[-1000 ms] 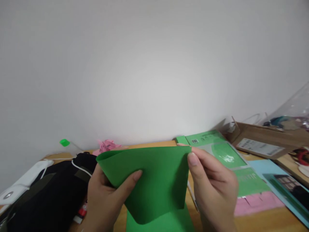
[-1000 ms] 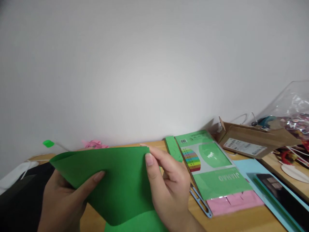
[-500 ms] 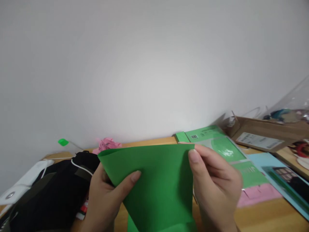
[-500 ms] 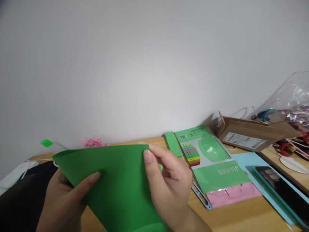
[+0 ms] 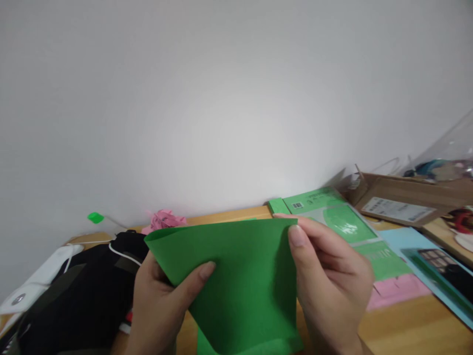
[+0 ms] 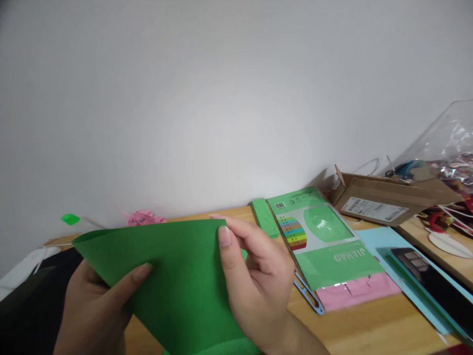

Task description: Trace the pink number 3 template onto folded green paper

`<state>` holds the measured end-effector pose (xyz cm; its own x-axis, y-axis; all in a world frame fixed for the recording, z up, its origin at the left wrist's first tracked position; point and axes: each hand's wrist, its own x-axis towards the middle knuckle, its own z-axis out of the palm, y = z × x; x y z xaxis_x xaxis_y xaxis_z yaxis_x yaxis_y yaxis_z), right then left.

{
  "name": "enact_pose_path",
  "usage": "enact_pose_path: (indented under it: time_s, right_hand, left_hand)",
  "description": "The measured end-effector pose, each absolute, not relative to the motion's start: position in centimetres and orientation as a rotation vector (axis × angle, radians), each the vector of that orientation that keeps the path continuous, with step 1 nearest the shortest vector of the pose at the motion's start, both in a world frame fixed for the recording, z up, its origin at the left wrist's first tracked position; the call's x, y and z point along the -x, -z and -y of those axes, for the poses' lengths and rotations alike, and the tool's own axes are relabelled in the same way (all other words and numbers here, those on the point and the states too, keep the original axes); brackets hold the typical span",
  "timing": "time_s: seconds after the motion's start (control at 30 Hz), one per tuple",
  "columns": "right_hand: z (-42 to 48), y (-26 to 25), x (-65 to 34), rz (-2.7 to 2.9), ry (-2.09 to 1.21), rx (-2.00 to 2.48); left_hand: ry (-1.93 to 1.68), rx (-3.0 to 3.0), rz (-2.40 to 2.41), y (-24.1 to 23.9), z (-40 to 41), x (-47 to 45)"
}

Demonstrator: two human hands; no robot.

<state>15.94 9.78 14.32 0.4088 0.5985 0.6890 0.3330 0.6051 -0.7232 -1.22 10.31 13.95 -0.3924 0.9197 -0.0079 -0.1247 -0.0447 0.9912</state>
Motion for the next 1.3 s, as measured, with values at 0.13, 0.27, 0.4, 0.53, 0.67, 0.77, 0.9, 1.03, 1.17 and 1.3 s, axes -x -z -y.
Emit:
enact_pose_path:
  time_s: [0.13,0.27,0.4,0.53,0.67,0.77,0.9,1.03,1.17,1.3]
  right_hand:
    - [-9.66,-14.32,-15.91,1.166,-0.251,0.968]
    - [-9.64,-14.29,-15.88,1.16,-0.275,0.954]
    - [-9.67,-14.24,-15.81,1.147,-0.277,0.955]
    - [-9.66,-14.16,-15.79,1.146,-0.262,0.962]
    - [-9.65,-14.13,-15.81,1.138,-0.234,0.978]
    - [-9.65,-14.15,-15.8,1.135,-0.228,0.992]
    - [-9.64,-14.18,-15.8,1.147,-0.243,0.968]
    - [-9.64,-14.1,-15.85,1.138,-0.22,0.988]
    - [-9.67,-14.03,-15.86,1.132,-0.217,0.994]
    - [-9.69,-14.07,-15.88,1.153,-0.231,0.966]
  left_hand:
    - [-1.564,-0.907,-1.405,-14.33,-9.97,0.79]
    - [-1.565,-0.915,-1.416,-14.57,-9.72,0.53]
    - [-1.595,-0.885,-1.386,-14.49,-9.9,0.55]
    - [-1.605,-0.853,-1.383,-14.48,-10.01,0.5]
    - [-1.622,-0.864,-1.386,-14.55,-9.95,0.39]
    - [-1.623,-0.873,-1.386,-14.46,-10.07,0.56]
    - [-1.608,-0.915,-1.393,-14.37,-10.15,0.71]
    - [-1.61,-0.887,-1.411,-14.51,-9.9,0.46]
    - [-1.598,-0.896,-1.406,-14.34,-9.88,0.71]
    - [-1.584,-0.923,-1.389,-14.08,-10.13,1.13]
